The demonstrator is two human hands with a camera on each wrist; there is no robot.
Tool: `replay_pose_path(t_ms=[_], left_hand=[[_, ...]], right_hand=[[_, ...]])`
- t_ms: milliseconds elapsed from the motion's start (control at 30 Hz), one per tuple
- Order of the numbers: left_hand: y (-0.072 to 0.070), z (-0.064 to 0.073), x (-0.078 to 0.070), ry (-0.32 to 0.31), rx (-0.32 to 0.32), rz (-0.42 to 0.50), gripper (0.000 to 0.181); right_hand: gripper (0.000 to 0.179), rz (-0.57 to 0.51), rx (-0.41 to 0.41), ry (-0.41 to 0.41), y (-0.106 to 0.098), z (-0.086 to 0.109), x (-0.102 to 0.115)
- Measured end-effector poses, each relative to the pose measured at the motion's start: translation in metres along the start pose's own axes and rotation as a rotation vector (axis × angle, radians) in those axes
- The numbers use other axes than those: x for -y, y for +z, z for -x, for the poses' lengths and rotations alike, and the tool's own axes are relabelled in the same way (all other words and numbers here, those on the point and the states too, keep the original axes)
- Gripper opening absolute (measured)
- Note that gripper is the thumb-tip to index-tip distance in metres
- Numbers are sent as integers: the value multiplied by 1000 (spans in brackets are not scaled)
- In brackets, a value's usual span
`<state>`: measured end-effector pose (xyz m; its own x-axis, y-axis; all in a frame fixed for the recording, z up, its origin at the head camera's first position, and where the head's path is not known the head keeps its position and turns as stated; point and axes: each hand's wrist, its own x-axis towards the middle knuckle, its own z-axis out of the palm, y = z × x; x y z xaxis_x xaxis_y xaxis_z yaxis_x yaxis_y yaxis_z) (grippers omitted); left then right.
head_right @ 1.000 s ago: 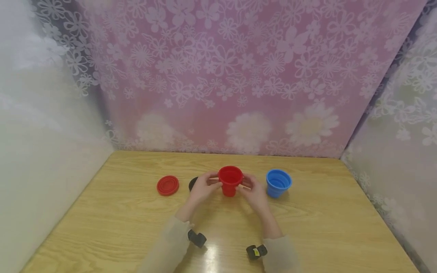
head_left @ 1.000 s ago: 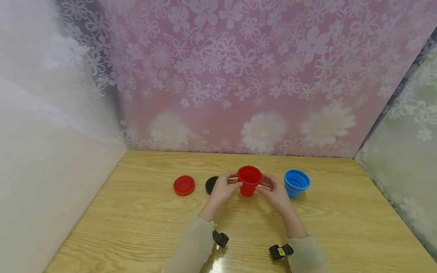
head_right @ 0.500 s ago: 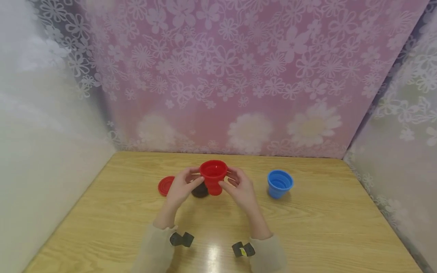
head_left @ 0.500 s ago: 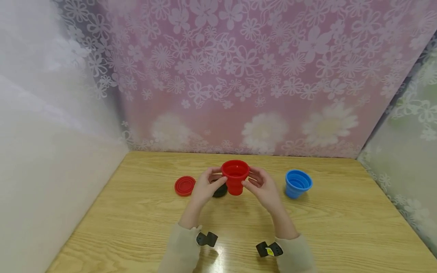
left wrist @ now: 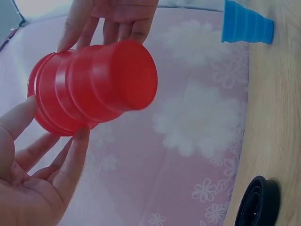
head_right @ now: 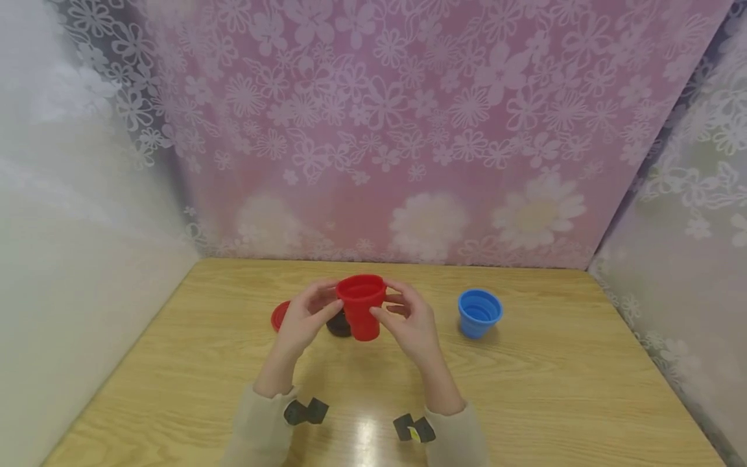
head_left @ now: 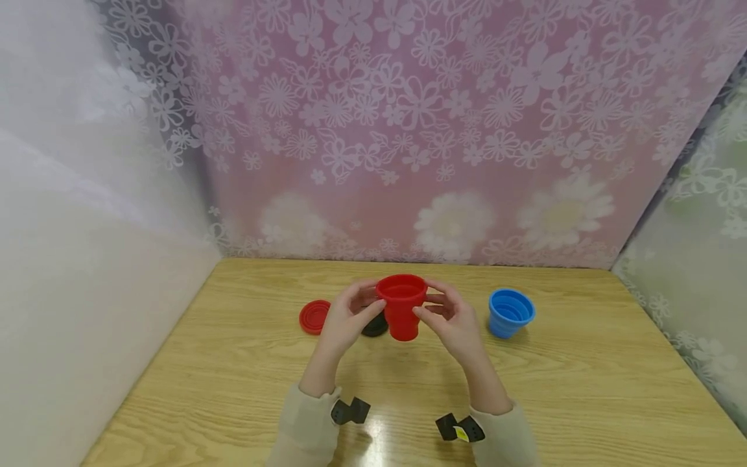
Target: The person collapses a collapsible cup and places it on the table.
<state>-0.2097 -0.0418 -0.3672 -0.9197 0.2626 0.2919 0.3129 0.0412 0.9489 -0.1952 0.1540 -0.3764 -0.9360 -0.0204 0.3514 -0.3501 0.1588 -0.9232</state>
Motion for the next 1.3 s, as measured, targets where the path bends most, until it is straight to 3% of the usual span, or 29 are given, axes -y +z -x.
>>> replay_pose_path(t_ms=[100, 267, 400, 567, 733, 833, 1100, 1200, 1300], left_hand=[[0, 2, -3, 7, -8, -27, 36], [-1, 0, 11, 17, -18, -57, 38], [0, -1, 14, 5, -41, -56, 36], [6, 3, -5, 22, -87, -64, 25], [11, 5, -14, 22, -112, -80, 16], [14, 5, -12, 10, -109, -29, 14], [20, -2, 18, 0, -103, 201, 21], [23, -3, 21, 2, -75, 261, 22], [25, -2, 21, -2, -37, 282, 22]], right_hand=[[44, 33, -20, -14, 0, 1, 1], [42, 44, -40, -8, -1, 2, 2], [40, 55, -51, 18, -1, 3, 2], [31, 65, -61, 21, 0, 3, 1], [24, -21, -58, 49, 2, 4, 0], [25, -58, -52, 99, 3, 5, 1], [22, -19, -46, 139, 4, 3, 1], [18, -6, -52, 141, 4, 3, 3], [20, -79, -21, 157, 4, 4, 4]])
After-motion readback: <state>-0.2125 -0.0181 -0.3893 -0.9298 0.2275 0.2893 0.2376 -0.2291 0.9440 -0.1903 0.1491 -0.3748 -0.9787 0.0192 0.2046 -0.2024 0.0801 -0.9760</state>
